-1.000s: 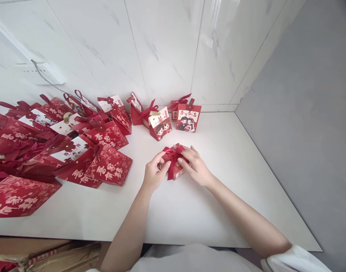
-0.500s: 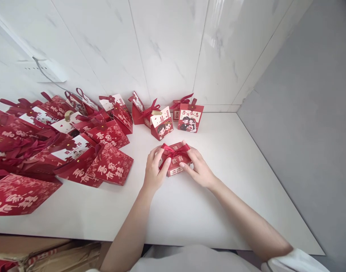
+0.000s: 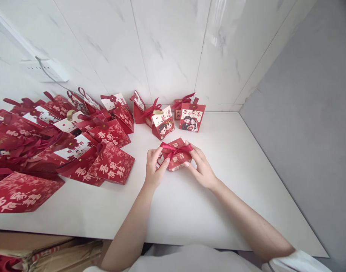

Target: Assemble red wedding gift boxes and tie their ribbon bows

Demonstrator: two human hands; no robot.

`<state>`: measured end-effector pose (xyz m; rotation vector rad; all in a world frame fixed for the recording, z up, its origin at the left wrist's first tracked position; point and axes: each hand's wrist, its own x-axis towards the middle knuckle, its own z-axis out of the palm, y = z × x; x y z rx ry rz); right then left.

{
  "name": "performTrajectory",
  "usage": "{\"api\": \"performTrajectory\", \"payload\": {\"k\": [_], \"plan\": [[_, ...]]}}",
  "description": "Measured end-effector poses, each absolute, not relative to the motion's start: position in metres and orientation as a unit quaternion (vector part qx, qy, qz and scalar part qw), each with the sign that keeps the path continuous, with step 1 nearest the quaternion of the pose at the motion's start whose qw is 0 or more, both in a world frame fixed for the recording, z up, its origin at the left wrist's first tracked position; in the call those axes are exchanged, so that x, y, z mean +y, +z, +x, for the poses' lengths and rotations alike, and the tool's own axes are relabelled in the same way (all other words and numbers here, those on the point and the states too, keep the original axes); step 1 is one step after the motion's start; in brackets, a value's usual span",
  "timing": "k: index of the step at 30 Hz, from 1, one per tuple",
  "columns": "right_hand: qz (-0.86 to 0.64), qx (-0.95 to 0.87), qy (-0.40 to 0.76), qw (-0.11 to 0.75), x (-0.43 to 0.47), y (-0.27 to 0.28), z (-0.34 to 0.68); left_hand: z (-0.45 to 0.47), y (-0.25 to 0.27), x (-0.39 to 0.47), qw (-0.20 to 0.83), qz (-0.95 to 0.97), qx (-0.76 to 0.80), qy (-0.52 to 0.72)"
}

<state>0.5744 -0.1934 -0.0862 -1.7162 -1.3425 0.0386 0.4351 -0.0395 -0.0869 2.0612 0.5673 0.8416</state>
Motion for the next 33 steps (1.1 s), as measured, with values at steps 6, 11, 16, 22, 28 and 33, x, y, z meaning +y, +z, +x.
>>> {"api": "performTrajectory", "payload": {"k": [6,11,16,22,28,33], "plan": [[-0.692,-0.549,0.032,0.467,-0.196,-0.084,0.574,0.435,-0.081,-0.039,0.445,0.808,0.144,0.359],[-0.700,-0.526,0.049,0.480,-0.196,-0.089,0.577,0.437,-0.085,-0.041,0.442,0.820,0.143,0.335],[-0.714,-0.461,0.096,0.519,-0.196,-0.103,0.586,0.440,-0.091,-0.045,0.425,0.836,0.190,0.291],[-0.730,-0.449,0.095,0.507,-0.197,-0.103,0.590,0.440,-0.094,-0.047,0.426,0.837,0.215,0.267],[-0.712,-0.472,0.092,0.511,-0.199,-0.104,0.592,0.440,-0.087,-0.046,0.441,0.821,0.177,0.316],[-0.701,-0.503,0.107,0.495,-0.201,-0.103,0.594,0.440,-0.082,-0.044,0.449,0.811,0.156,0.342]]}}
